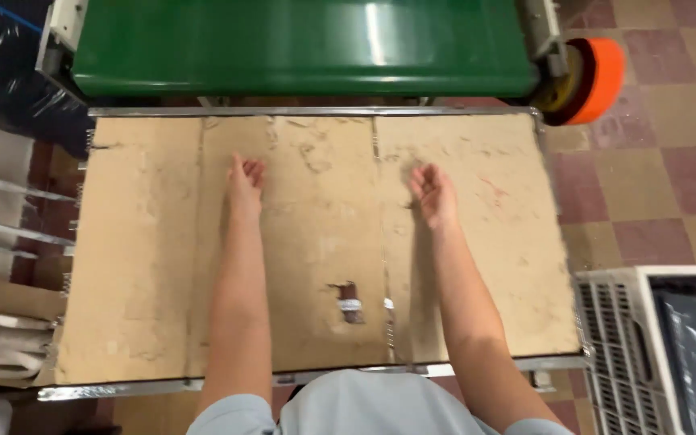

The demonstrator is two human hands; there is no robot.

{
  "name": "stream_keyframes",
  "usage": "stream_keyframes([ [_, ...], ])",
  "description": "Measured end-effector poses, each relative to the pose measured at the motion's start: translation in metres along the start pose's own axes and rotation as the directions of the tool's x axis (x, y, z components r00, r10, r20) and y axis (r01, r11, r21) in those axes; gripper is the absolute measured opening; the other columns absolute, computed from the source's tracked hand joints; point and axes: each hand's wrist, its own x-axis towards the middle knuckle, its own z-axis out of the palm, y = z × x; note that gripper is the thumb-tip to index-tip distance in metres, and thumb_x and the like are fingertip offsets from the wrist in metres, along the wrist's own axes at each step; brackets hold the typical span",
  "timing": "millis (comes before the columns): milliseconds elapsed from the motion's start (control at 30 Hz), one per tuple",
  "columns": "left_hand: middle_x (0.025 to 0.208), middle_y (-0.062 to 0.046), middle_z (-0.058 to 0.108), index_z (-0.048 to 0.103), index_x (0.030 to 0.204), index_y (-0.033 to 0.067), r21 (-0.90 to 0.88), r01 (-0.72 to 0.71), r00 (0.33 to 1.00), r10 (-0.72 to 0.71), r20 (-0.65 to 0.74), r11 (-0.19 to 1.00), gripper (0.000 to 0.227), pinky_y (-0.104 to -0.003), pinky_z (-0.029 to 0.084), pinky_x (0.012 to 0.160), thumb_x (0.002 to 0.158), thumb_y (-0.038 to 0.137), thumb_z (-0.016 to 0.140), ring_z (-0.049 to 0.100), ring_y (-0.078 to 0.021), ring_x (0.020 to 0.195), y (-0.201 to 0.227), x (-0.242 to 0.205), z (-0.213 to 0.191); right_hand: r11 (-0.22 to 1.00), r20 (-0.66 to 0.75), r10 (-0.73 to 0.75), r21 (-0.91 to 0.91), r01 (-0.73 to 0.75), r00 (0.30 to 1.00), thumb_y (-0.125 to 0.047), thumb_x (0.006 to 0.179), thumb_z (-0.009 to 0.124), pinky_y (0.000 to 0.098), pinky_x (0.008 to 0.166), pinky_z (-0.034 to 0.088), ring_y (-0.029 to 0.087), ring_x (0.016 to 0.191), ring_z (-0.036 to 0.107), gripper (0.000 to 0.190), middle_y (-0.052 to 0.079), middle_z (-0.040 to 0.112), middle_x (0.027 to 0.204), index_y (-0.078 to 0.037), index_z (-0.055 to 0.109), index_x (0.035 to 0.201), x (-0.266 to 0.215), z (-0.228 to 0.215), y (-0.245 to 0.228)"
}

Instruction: The person repeatedly folds black poly mailers on a wooden table and places them into a white plastic crate. The process is repeated multiple times throughout the clip.

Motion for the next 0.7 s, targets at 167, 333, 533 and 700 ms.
stream_keyframes([
  [167, 0.142, -0.02, 0.044, 0.036, 0.141, 0.0, -0.11, -0.001, 0.981, 0.023, 0.191, 0.994, 0.065, -0.046, 0.033, 0.115, 0.104, 0.05, 0.056, 0.047, -0.0347, 0.137, 0.046, 0.062, 0.007, 0.986, -0.05, 0.044, 0.161, -0.035, 0.998, -0.042, 0.096, 0.063, 0.0454, 0.105, 0.052, 0.028, 0.119, 0.064, 0.035, 0.01, 0.067, 0.117, -0.011, 0.065, 0.11, 0.101, 0.029, 0.031],
  [333, 0.163, -0.021, 0.021, 0.014, 0.155, -0.001, -0.155, -0.007, 0.962, 0.049, 0.268, 0.988, 0.091, -0.051, 0.014, 0.124, 0.103, 0.064, 0.051, 0.03, -0.0321, 0.151, 0.068, 0.104, 0.009, 0.967, -0.037, 0.081, 0.246, -0.07, 0.996, -0.058, 0.086, 0.071, 0.0482, 0.116, 0.043, 0.032, 0.132, 0.053, 0.065, 0.013, 0.056, 0.131, -0.006, 0.057, 0.123, 0.156, 0.067, 0.029],
  [533, 0.147, -0.009, 0.044, 0.039, 0.145, 0.0096, -0.337, 0.097, 0.978, -0.028, 0.205, 0.937, 0.091, -0.046, 0.028, 0.121, 0.086, 0.072, 0.069, 0.046, -0.0264, 0.14, 0.108, 0.087, 0.008, 0.936, -0.095, 0.078, 0.351, -0.04, 0.992, -0.062, 0.07, 0.084, 0.0539, 0.127, 0.009, 0.029, 0.156, 0.006, 0.143, 0.011, -0.011, 0.167, -0.013, -0.018, 0.157, 0.134, 0.118, 0.003],
  [700, 0.13, -0.026, 0.061, 0.054, 0.131, -0.0061, -0.385, -0.057, 0.972, -0.037, -0.232, 0.921, 0.068, -0.047, 0.054, 0.101, 0.083, 0.028, 0.087, 0.062, -0.0362, 0.122, 0.122, 0.014, -0.022, 0.97, -0.473, 0.113, 0.242, 0.006, 0.874, -0.015, 0.084, 0.08, 0.0484, 0.092, 0.06, 0.031, 0.105, 0.069, 0.046, 0.012, 0.06, 0.117, -0.003, 0.056, 0.121, 0.12, 0.063, 0.014],
])
